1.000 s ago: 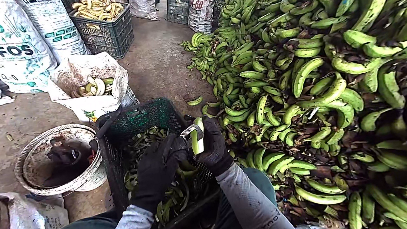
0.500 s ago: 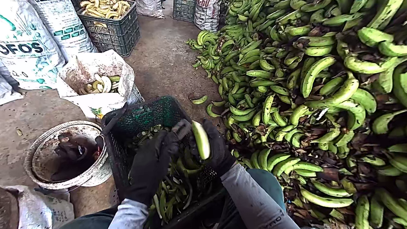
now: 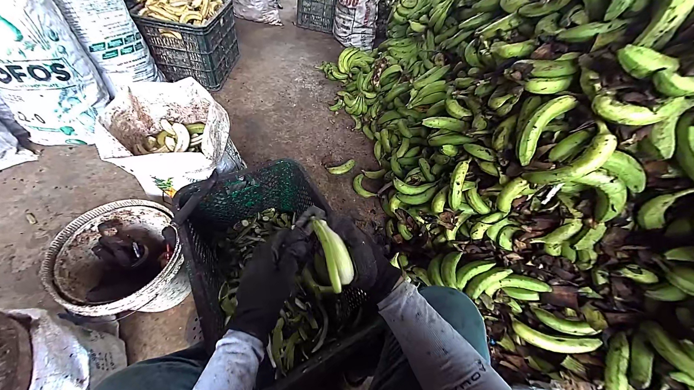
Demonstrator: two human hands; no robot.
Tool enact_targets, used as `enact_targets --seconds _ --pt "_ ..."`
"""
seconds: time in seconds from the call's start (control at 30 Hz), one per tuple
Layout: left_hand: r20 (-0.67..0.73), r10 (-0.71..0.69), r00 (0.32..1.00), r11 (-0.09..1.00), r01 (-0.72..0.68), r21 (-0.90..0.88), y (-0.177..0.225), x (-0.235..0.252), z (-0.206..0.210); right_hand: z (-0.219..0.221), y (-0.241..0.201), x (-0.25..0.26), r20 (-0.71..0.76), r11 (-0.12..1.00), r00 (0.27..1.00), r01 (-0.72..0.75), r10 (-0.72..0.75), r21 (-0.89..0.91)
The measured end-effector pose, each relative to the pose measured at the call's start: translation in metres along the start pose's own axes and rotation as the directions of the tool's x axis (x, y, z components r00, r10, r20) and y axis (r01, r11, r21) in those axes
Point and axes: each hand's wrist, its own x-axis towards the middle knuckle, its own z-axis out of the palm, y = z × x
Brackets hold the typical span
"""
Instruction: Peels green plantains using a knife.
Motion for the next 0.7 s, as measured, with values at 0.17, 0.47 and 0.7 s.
enact_targets --seconds 0.17,0.47,0.7 --pt "-0.013 -0.088 0.996 0.995 0.087 -0.041 -0.002 -0.003 -0.016 -0.004 -0.005 0.003 0.053 0.897 0.977 -0.209 0.204 0.390" --pt "0.089 0.425 0.901 0.860 -0.433 0.270 0.007 -0.028 0.026 -0.035 -0.001 0.009 0.120 0.709 0.965 -0.254 0.235 0.658" --pt "-0.047 0.026 0.999 0.993 -0.021 0.114 0.000 -0.001 0.001 -0.007 -0.002 -0.004 0.059 0.979 0.994 -0.105 0.096 0.174"
